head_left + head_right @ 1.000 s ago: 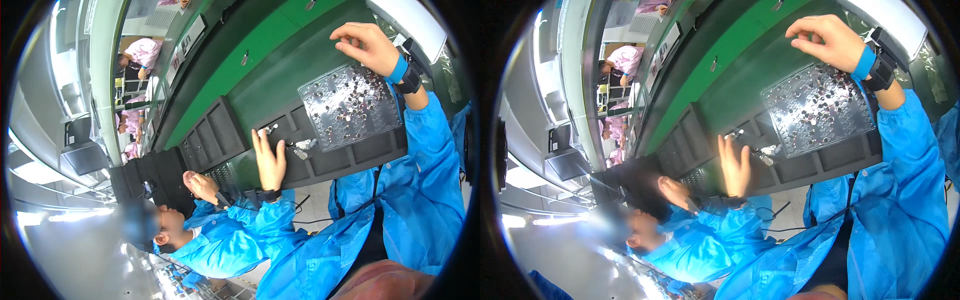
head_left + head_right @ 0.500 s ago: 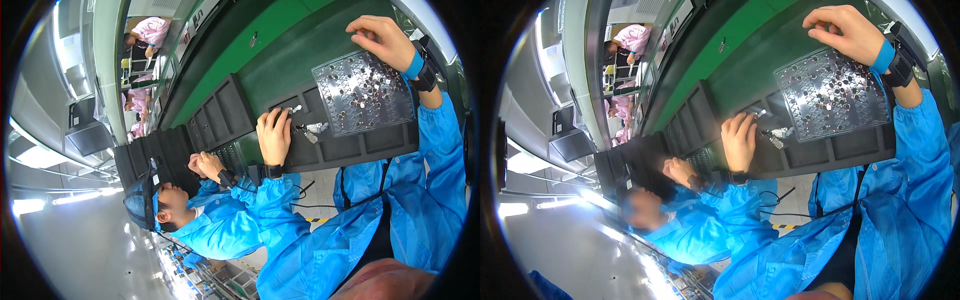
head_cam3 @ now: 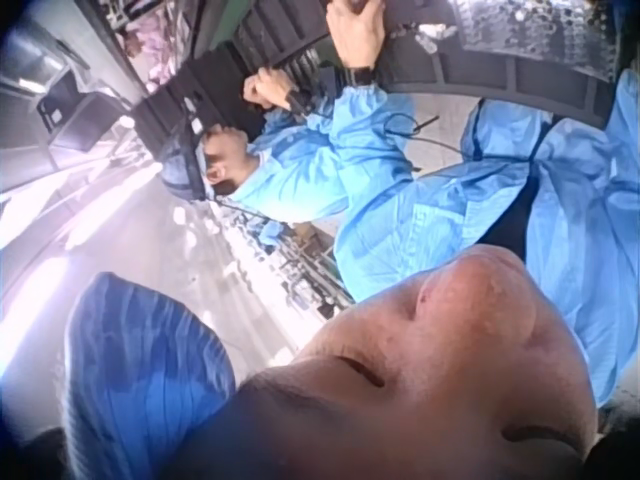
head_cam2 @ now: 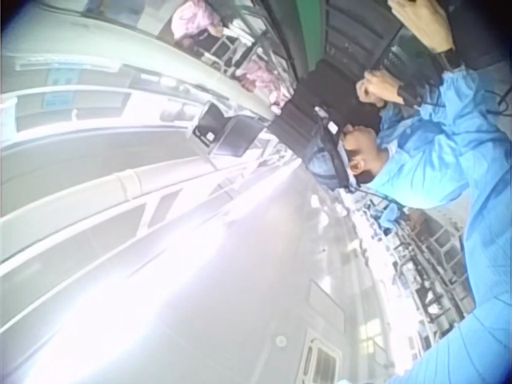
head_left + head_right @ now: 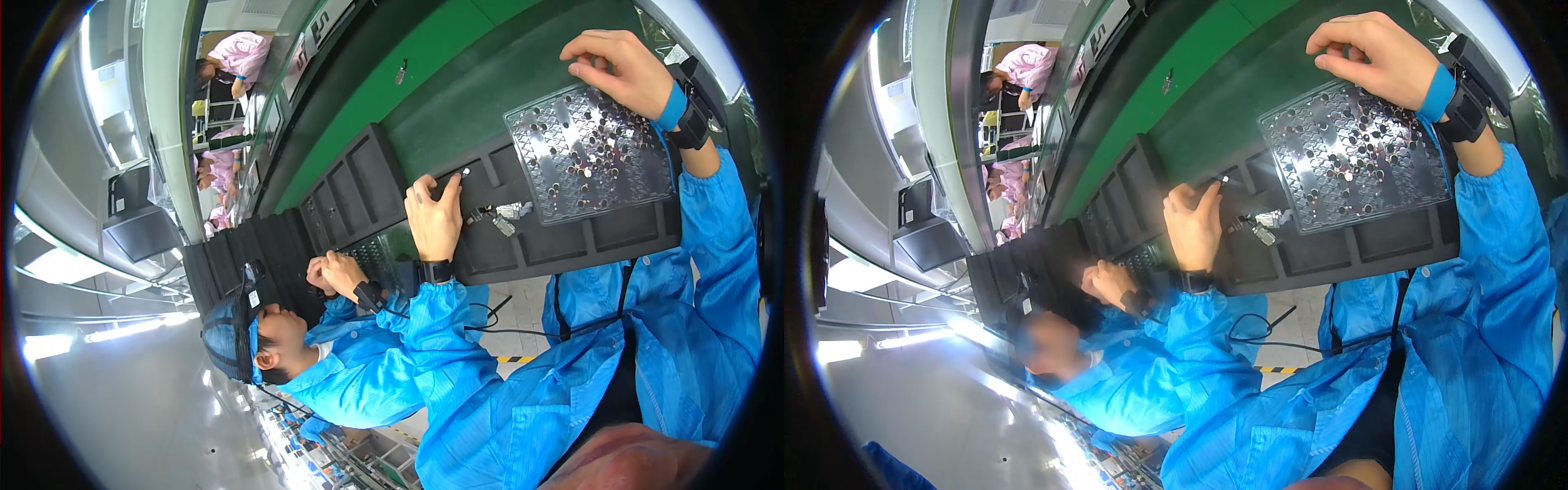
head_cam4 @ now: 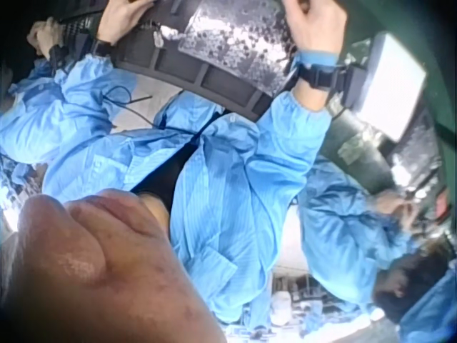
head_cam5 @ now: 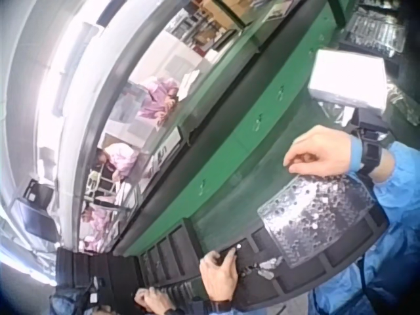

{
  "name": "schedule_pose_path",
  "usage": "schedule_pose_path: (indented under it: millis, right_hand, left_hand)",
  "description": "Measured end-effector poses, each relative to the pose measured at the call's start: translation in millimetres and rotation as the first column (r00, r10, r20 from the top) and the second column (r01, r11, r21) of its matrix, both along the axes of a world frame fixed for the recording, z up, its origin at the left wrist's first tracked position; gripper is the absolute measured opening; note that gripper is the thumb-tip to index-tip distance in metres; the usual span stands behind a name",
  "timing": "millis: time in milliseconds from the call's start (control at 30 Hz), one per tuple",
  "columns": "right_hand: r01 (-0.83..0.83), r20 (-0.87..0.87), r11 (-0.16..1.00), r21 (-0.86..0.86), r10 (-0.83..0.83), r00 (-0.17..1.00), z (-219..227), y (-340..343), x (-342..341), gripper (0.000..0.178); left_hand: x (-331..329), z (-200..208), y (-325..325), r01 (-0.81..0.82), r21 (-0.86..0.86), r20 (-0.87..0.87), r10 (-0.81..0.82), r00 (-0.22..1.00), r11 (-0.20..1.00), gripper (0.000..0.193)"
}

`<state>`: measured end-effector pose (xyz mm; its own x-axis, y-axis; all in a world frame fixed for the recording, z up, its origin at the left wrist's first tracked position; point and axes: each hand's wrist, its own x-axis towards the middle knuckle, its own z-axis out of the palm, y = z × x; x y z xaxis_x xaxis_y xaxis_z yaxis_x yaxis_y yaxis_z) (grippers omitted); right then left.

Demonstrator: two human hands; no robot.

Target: The person is seen assembling small mechanical parts on an assembly line.

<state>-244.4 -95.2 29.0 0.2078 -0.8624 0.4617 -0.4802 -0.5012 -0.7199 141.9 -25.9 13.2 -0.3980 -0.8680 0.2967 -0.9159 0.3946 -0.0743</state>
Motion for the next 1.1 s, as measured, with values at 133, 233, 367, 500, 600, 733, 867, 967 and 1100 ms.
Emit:
schedule_pose_path:
  millis: [133,233,367,500,600,733,867,967,1100]
  right_hand:
    - [-0.047,-0.018,0.996,0.077,0.049,0.999,-2,0,-2,0.017]
    - [-0.060,-0.013,0.997,0.047,0.060,0.998,4,2,0,0.018]
    - [-0.049,-0.034,0.999,0.019,0.050,0.998,1,0,-2,0.018]
    - [-0.057,-0.031,0.997,0.055,0.059,0.998,1,1,-1,0.018]
    - [-0.060,-0.022,0.997,0.039,0.061,0.998,0,1,0,0.018]
    - [-0.057,-0.028,0.996,0.066,0.059,0.998,2,3,0,0.018]
    - [-0.069,-0.028,0.997,0.036,0.070,0.997,1,2,0,0.017]
    - [-0.054,-0.035,0.998,0.043,0.056,0.998,0,3,1,0.017]
    - [-0.064,-0.046,0.997,0.042,0.066,0.997,1,3,0,0.017]
  left_hand:
    - [-1,3,-4,0.026,-0.037,-0.021,-0.027,0.999,0.999,0.025]
    - [-3,8,-6,0.035,-0.035,-0.029,-0.036,0.999,0.999,0.021]
    - [1,15,-7,0.038,-0.047,-0.029,-0.039,0.999,0.998,0.019]
    - [5,13,-7,0.009,-0.014,-0.015,-0.009,1.000,1.000,0.023]
    - [4,11,-5,-0.005,-0.003,0.025,0.005,1.000,1.000,0.023]
    - [5,9,-3,0.041,0.003,0.089,-0.041,0.995,0.999,0.029]
    - [9,9,-5,0.088,0.027,0.125,-0.091,0.988,0.996,0.029]
    - [9,11,-9,0.106,-0.020,0.113,-0.103,0.988,0.994,0.026]
    - [8,10,-6,0.067,-0.055,0.060,-0.064,0.996,0.996,0.018]
